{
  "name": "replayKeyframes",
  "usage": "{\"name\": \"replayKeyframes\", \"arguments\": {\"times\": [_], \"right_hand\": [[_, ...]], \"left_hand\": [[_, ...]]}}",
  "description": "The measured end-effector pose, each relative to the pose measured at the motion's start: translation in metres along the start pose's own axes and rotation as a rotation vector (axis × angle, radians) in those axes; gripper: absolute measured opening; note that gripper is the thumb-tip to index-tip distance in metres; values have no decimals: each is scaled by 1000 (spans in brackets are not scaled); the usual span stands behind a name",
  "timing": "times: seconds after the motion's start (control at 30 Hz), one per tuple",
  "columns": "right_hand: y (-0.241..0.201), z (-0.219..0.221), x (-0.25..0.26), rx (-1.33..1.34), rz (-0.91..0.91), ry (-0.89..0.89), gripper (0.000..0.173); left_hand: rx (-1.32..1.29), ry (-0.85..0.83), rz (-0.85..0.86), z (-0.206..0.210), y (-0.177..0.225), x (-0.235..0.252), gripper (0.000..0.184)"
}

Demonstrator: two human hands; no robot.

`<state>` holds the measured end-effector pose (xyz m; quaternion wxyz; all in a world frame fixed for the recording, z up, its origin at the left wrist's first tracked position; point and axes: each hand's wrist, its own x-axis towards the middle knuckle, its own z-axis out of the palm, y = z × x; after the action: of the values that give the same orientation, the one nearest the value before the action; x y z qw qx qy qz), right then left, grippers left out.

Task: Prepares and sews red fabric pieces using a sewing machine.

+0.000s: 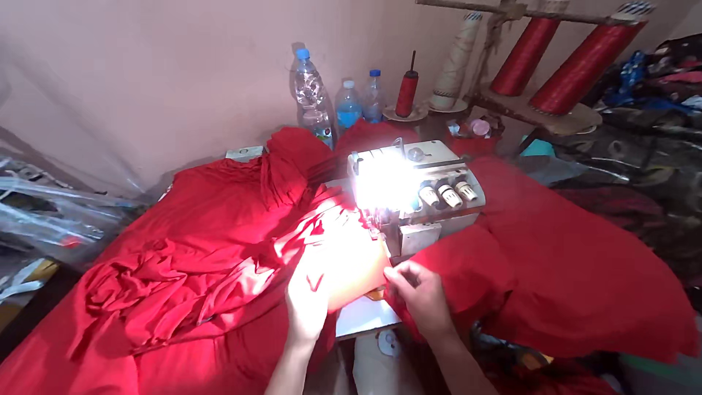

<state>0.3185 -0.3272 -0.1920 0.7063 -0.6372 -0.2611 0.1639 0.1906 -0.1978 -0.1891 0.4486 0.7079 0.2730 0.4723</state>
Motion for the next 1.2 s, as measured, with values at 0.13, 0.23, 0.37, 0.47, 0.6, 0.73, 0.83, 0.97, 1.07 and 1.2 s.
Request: {"name": "replayKeyframes", "arguments": {"times": [0.13, 0.23, 0.37, 0.47, 0.6, 0.73, 0.83, 0.97, 1.07, 1.2], "right_hand": [[14, 12, 38, -244, -294, 92, 30], [13, 10, 50, -383, -335, 76, 37], [9, 8, 42, -419, -309, 110, 36], [1, 11, 24, -371, -278, 124, 39], [0, 21, 6, -286, -224, -16, 45], [5, 36, -4, -281, -140, -157, 29], [18, 35, -11, -310, -239, -56, 21], [14, -4, -2, -528, -143, 125, 25], [10, -8, 5, -527, -141, 260, 26], [1, 15, -40, -378, -448, 247, 29]], "left_hand": [[-12, -76, -56, 4, 2, 39, 24], [-69, -107, -219, 11, -1, 66, 24], [-69, -48, -230, 18, -14, 80, 31], [-158, 69, -112, 14, -23, 63, 41], [-235, 187, 152, 0, -24, 5, 58], [-97, 364, 32, 14, -7, -83, 80], [-222, 287, -172, 35, 8, -132, 89], [-422, 144, -221, 45, 6, -151, 90], [-277, 67, -4, 36, -12, -152, 76], [80, -9, 373, 14, 12, -104, 40]]}}
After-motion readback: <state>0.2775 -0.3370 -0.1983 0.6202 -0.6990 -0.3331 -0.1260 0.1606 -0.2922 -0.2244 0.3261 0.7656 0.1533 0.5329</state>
